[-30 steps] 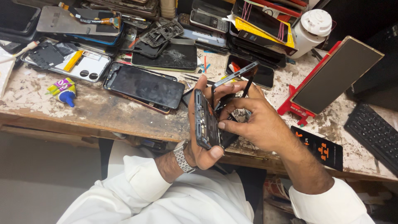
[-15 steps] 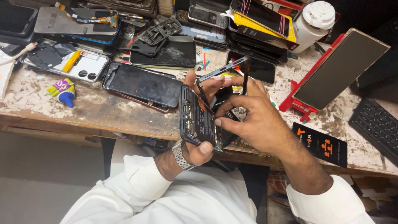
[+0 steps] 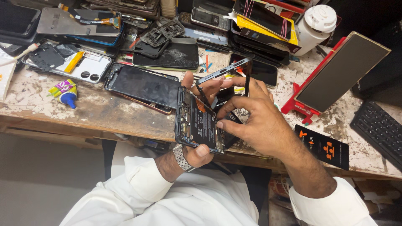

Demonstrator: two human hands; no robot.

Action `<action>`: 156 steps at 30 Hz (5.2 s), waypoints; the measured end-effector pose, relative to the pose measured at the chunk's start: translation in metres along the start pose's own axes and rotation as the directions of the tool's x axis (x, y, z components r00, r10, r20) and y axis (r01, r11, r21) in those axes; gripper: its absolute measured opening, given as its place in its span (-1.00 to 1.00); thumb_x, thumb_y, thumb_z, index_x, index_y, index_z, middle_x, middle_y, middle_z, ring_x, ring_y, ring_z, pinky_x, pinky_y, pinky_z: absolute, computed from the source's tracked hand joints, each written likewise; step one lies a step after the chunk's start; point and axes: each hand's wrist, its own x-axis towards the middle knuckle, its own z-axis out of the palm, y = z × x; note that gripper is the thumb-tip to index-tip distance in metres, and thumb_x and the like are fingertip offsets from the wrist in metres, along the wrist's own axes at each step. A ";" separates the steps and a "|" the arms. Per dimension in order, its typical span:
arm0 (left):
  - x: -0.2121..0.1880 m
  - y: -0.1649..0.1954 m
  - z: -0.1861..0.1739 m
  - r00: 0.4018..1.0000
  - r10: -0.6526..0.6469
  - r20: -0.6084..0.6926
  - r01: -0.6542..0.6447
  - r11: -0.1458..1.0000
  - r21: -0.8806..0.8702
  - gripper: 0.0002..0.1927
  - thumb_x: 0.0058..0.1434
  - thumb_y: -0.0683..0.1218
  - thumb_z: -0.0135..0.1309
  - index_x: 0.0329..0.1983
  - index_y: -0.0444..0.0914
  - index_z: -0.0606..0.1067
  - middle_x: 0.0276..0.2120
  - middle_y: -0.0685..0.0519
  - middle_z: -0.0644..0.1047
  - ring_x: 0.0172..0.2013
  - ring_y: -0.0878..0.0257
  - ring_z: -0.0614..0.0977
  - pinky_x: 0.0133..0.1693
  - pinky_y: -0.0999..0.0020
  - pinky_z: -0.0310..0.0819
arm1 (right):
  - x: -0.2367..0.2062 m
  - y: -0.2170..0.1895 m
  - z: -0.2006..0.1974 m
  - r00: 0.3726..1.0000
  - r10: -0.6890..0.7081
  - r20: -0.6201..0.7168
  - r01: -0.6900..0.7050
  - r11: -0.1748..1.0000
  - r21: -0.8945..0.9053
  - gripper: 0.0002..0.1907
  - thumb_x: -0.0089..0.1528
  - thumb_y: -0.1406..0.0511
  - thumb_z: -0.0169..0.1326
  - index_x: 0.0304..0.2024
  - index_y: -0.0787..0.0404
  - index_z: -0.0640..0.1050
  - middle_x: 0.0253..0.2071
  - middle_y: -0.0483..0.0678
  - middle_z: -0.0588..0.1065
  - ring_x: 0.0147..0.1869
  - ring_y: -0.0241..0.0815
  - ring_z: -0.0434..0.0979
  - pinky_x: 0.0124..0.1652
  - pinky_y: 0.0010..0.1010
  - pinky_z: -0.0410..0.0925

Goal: The person uses a screwdriver to remove screws from the back of a smartphone, then separates the back cover from the main body. The device is held in the left hand while the right hand operates the tool and peels the cover away.

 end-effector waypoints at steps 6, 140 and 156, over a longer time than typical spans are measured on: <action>0.006 0.014 -0.005 0.994 0.050 0.102 -0.078 0.950 0.303 0.05 0.29 0.41 0.05 0.56 -0.35 0.03 0.45 -0.13 0.17 0.45 0.09 0.17 0.50 0.16 -0.03 | 0.000 -0.002 -0.001 1.000 -0.001 -0.003 0.001 1.000 -0.011 -0.81 0.02 0.21 0.38 -0.35 0.09 0.71 0.29 -0.04 0.33 0.47 0.05 0.15 0.36 -0.03 0.05; 0.052 0.055 0.003 0.976 -0.215 0.034 0.150 0.552 -0.821 -0.06 0.35 0.27 -0.01 0.59 -0.32 0.01 0.49 -0.30 0.14 0.51 -0.20 0.14 0.27 0.01 0.47 | -0.010 -0.011 -0.013 0.997 0.054 -0.048 -0.044 0.983 0.181 -0.77 0.16 0.37 0.13 -0.13 0.19 0.64 -0.17 -0.06 0.51 -0.06 -0.19 0.59 -0.17 -0.39 0.44; 0.052 0.048 -0.005 0.968 -0.229 0.101 0.188 0.394 -0.900 -0.08 0.33 0.23 0.04 0.57 -0.31 -0.01 0.48 -0.31 0.10 0.52 -0.20 0.06 0.27 -0.07 0.47 | -0.010 -0.010 -0.013 0.996 0.084 -0.030 -0.075 0.973 0.218 -0.75 0.15 0.36 0.15 -0.11 0.19 0.64 -0.19 -0.05 0.51 -0.08 -0.19 0.58 -0.09 -0.39 0.43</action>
